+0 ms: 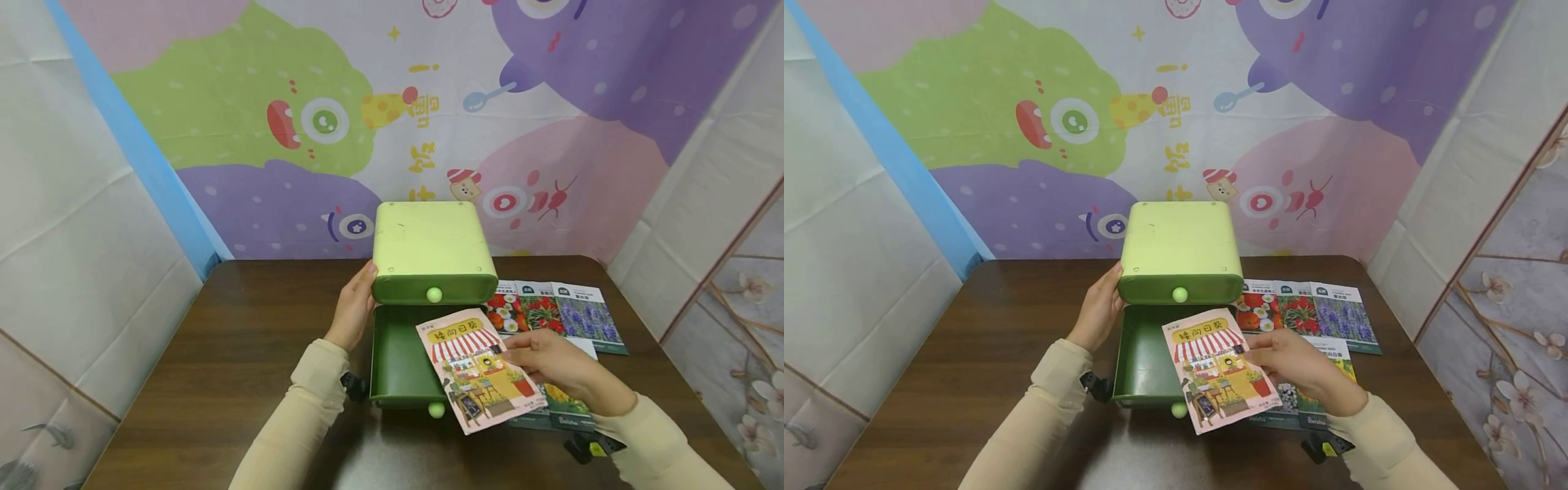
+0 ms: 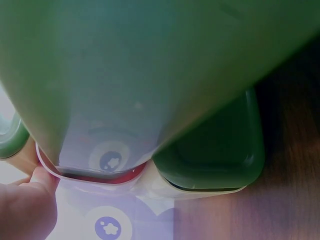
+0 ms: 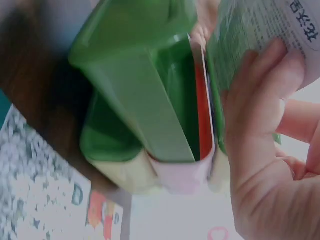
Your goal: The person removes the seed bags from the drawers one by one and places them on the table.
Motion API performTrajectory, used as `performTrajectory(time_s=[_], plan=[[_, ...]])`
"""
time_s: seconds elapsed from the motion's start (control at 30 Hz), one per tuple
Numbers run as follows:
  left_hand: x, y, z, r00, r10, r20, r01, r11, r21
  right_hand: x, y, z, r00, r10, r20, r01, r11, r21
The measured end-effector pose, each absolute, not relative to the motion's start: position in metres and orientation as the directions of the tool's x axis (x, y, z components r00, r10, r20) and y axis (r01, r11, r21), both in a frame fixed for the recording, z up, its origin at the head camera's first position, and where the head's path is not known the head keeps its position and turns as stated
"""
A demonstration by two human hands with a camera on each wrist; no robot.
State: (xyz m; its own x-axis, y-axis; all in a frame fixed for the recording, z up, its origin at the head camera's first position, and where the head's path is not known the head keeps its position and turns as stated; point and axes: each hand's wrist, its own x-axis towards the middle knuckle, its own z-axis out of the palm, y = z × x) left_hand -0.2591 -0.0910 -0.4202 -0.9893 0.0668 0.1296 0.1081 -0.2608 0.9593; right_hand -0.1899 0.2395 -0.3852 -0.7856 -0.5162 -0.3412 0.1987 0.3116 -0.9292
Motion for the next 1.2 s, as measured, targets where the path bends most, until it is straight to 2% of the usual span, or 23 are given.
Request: performTrajectory(time_s=[0.23, 0.53, 0.87, 1.2], plan=[[-0.259, -0.091, -0.420, -0.989, 0.070, 0.132, 0.109, -0.265, 0.958, -0.186, 0.270, -0.382, -0.849, -0.413, -0.331, 0.127, 0.449, -0.885], [-0.258, -0.091, -0.419, -0.990, 0.071, 0.122, 0.099, -0.266, 0.959, -0.184, 0.308, -0.386, -0.893, -0.344, -0.290, 0.128, 0.423, -0.897], [-0.259, -0.091, -0.421, -0.990, 0.066, 0.123, 0.102, -0.256, 0.961, -0.189, 0.358, -0.409, -0.962, -0.149, -0.228, 0.120, 0.519, -0.846], [-0.258, -0.091, -0.420, -0.991, 0.065, 0.119, 0.099, -0.258, 0.961, -0.199, 0.413, -0.439, -0.945, -0.004, -0.328, 0.258, 0.608, -0.751]])
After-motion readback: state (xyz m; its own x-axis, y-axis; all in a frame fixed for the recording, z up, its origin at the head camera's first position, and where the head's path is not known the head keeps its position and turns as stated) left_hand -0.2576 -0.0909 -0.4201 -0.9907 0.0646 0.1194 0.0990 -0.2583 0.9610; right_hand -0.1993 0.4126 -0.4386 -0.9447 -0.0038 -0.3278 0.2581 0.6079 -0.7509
